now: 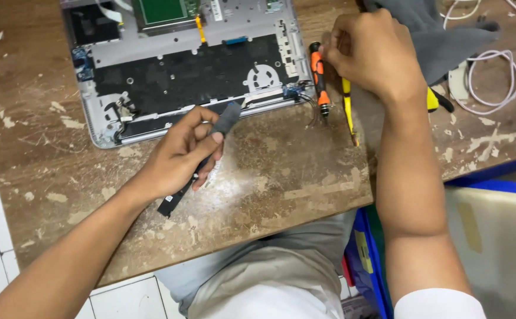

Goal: The person works at a bench on a partially disassembled laptop. They use a screwdriver on the motherboard, lift and reposition the motherboard inside the chassis, then hold a black strip component and use pliers to work on it, repeatedly manipulating the strip and cable.

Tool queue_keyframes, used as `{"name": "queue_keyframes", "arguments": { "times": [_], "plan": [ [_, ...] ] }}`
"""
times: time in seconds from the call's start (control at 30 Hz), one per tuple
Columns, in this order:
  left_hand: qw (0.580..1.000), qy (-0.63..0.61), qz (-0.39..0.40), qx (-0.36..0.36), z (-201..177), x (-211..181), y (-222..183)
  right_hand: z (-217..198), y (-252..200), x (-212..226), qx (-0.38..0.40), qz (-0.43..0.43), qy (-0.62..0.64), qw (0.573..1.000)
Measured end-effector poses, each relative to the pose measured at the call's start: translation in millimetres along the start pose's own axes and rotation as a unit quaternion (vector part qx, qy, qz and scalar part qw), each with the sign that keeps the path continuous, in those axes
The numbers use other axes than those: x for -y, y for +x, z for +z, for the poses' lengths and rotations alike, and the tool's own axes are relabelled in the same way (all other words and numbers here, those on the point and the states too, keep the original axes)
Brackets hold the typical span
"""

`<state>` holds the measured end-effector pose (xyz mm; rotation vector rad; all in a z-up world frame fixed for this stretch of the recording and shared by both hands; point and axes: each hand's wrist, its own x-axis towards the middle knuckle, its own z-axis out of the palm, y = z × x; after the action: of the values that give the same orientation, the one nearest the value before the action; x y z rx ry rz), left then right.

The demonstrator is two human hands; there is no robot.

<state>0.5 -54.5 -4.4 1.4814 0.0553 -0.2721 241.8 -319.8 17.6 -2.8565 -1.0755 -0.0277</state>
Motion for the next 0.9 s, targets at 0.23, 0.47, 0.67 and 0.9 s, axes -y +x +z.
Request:
{"name": "queue_keyframes", "arguments": {
  "times": [0.23,0.47,0.67,0.9],
  "plan": [
    [0.999,-0.039,0.038,0.005,10.0,3.7,8.9,-10.2,-3.5,-8.6,0.155,0.123,-0.041,0.979],
    [0.999,-0.021,0.041,0.023,11.6,14.3,22.8,6.4,-6.7,-9.6,0.139,0.019,0.032,0.99],
    [0.993,-0.06,0.078,0.063,13.9,14.3,34.2,-18.1,-4.5,6.4,-0.017,-0.175,0.193,0.965],
    [0.98,-0.168,0.087,0.053,14.7,24.3,43.0,-24.6,0.3,44.2,-0.069,-0.282,0.435,0.852]
  ]
}}
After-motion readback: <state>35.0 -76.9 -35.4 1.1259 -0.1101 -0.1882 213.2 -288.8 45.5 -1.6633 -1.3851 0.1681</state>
